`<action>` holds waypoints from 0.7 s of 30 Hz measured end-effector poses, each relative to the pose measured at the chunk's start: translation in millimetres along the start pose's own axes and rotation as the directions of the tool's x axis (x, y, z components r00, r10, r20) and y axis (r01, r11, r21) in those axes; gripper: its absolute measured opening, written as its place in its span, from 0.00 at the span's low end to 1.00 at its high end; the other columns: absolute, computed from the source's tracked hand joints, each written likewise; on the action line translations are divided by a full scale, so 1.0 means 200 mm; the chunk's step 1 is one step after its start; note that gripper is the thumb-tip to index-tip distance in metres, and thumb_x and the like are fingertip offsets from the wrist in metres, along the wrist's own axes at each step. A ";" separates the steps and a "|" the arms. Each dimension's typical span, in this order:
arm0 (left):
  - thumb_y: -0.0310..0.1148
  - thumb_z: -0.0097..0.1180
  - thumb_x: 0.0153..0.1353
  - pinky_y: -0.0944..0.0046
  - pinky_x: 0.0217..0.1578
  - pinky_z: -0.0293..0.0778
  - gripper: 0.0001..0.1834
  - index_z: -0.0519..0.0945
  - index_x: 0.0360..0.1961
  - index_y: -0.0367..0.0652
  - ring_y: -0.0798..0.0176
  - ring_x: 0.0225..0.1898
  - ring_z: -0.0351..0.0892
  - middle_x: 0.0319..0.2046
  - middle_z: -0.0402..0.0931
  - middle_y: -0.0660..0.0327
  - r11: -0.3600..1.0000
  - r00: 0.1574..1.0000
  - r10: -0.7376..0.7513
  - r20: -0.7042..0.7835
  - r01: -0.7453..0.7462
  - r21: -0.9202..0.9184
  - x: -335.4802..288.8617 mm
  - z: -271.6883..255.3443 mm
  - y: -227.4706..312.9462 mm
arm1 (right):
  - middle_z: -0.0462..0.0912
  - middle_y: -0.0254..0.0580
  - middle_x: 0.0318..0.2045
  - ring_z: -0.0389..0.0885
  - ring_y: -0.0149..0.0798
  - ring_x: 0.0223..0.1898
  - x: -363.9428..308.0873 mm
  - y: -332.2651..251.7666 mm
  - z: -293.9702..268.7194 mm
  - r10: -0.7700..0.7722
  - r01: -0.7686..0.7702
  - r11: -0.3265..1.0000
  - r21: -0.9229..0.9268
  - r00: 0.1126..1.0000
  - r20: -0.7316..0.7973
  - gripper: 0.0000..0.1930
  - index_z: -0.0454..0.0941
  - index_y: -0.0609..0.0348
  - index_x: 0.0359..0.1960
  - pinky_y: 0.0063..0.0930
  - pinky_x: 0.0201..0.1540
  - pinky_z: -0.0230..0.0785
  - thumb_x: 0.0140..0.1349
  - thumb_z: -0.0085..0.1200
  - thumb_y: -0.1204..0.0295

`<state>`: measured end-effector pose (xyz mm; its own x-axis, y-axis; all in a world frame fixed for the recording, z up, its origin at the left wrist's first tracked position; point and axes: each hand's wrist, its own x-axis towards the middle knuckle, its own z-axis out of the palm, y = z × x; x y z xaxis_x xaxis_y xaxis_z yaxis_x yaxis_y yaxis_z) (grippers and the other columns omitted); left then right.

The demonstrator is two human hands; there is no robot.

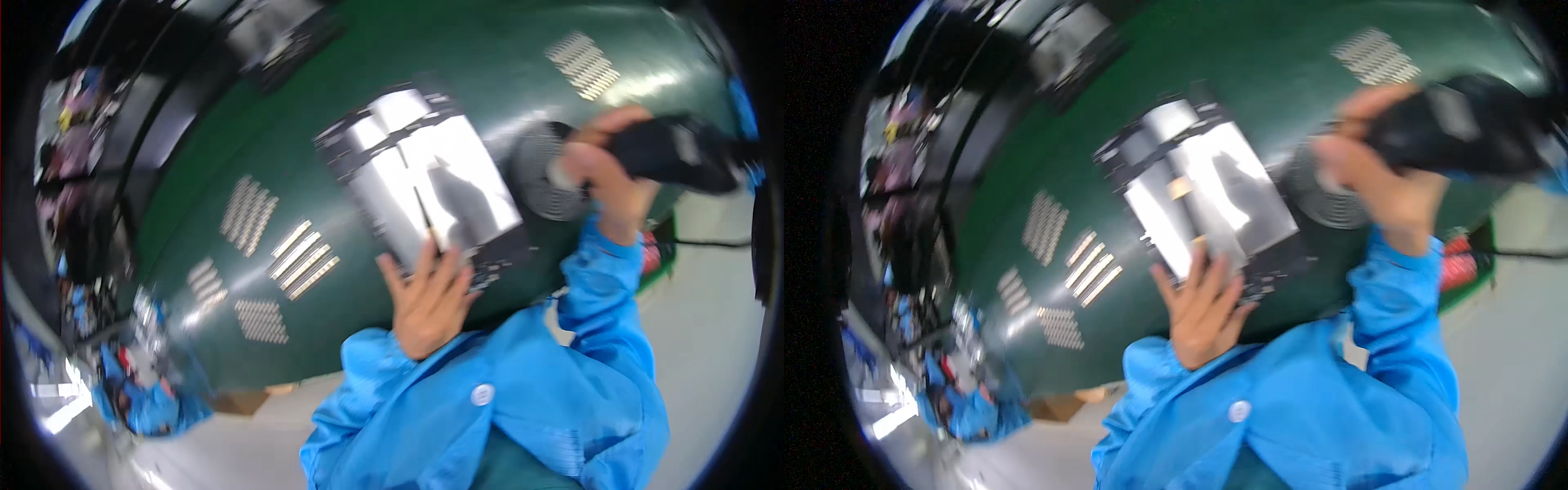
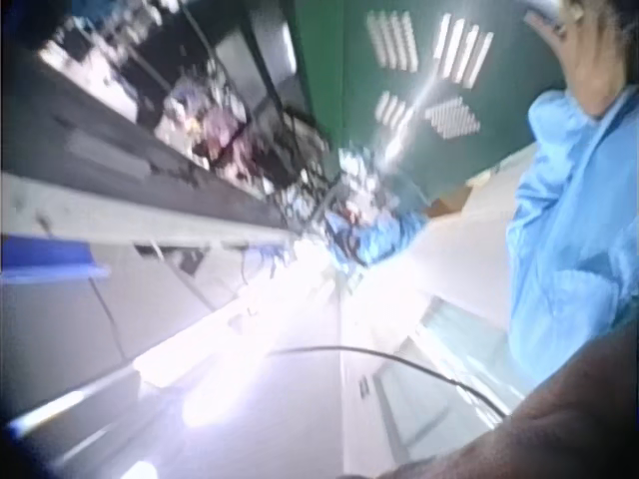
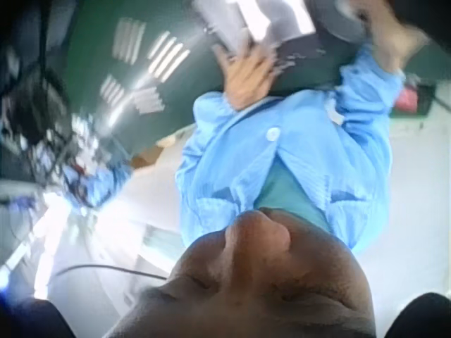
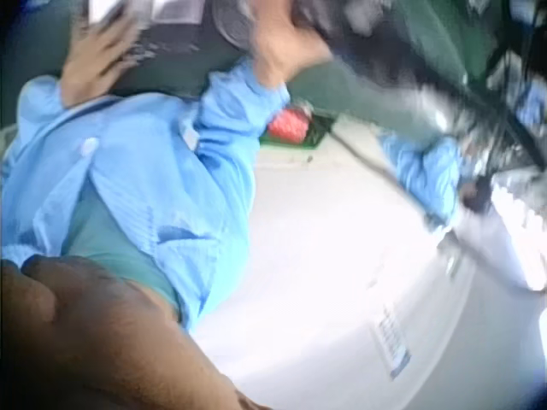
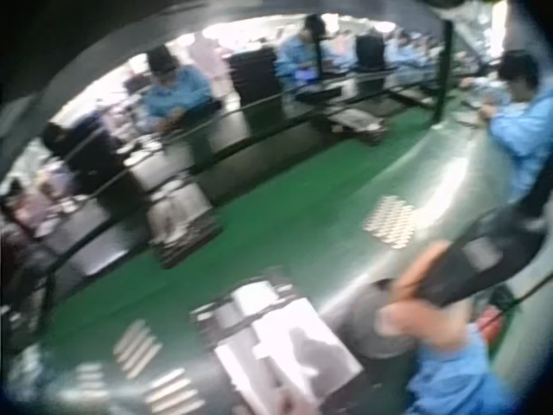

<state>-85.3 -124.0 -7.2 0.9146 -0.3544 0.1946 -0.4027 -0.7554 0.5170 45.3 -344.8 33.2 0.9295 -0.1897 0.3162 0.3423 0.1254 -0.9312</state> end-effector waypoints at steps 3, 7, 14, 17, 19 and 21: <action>0.37 0.70 0.40 0.30 0.60 0.38 0.28 0.77 0.45 0.39 0.41 0.62 0.60 0.55 0.69 0.50 0.985 1.000 0.027 0.011 -0.025 -0.171 -0.03 -0.17 -0.07 | 0.71 0.41 0.20 0.69 0.33 0.19 0.00 -0.11 0.00 -0.130 0.124 0.991 0.052 0.980 0.152 0.15 0.65 0.64 0.41 0.29 0.25 0.67 0.50 0.53 0.81; 0.27 0.66 0.44 0.51 0.51 0.66 0.20 0.78 0.41 0.39 0.43 0.53 0.70 0.49 0.73 0.50 0.970 0.960 -0.158 -0.232 0.195 0.146 -0.15 -0.43 -0.34 | 0.65 0.35 0.19 0.65 0.30 0.18 0.02 -0.16 0.03 -0.204 0.209 0.978 0.017 0.932 0.300 0.14 0.65 0.62 0.42 0.28 0.25 0.62 0.53 0.49 0.80; 0.27 0.68 0.43 0.67 0.25 0.69 0.16 0.80 0.36 0.36 0.64 0.26 0.75 0.34 0.77 0.54 0.846 0.825 -0.514 -0.234 0.532 0.021 -0.13 -0.71 -0.71 | 0.68 0.39 0.18 0.68 0.32 0.18 0.03 -0.22 0.18 -0.165 0.165 0.986 0.029 0.928 0.334 0.15 0.63 0.62 0.40 0.30 0.26 0.66 0.52 0.53 0.79; 0.30 0.71 0.39 0.69 0.21 0.67 0.19 0.80 0.34 0.35 0.70 0.19 0.72 0.30 0.76 0.56 0.841 0.840 -0.536 -0.083 0.540 0.029 -0.07 -0.78 -0.78 | 0.68 0.38 0.16 0.67 0.32 0.17 0.03 -0.25 0.22 -0.177 0.173 0.984 0.043 0.922 0.344 0.15 0.62 0.61 0.39 0.29 0.25 0.65 0.52 0.54 0.78; 0.31 0.73 0.37 0.69 0.21 0.67 0.20 0.79 0.32 0.34 0.72 0.17 0.71 0.28 0.76 0.57 0.858 0.859 -0.512 0.004 0.512 0.037 -0.05 -0.80 -0.82 | 0.68 0.38 0.16 0.66 0.32 0.16 0.02 -0.26 0.24 -0.179 0.175 0.984 0.044 0.920 0.348 0.15 0.61 0.60 0.38 0.28 0.24 0.65 0.51 0.54 0.78; 0.31 0.73 0.37 0.68 0.27 0.72 0.18 0.80 0.30 0.35 0.67 0.24 0.76 0.29 0.77 0.57 0.761 0.767 -0.630 0.119 0.641 -0.100 -0.02 -0.82 -0.82 | 0.68 0.38 0.16 0.66 0.32 0.15 0.02 -0.26 0.26 -0.184 0.175 0.983 0.059 0.927 0.327 0.15 0.61 0.61 0.37 0.27 0.23 0.64 0.51 0.54 0.79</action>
<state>-16.9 92.5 44.0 0.9513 0.1382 -0.2756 0.2828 -0.7471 0.6015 37.9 -301.9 92.1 0.8432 0.1199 0.5241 0.5070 0.1471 -0.8493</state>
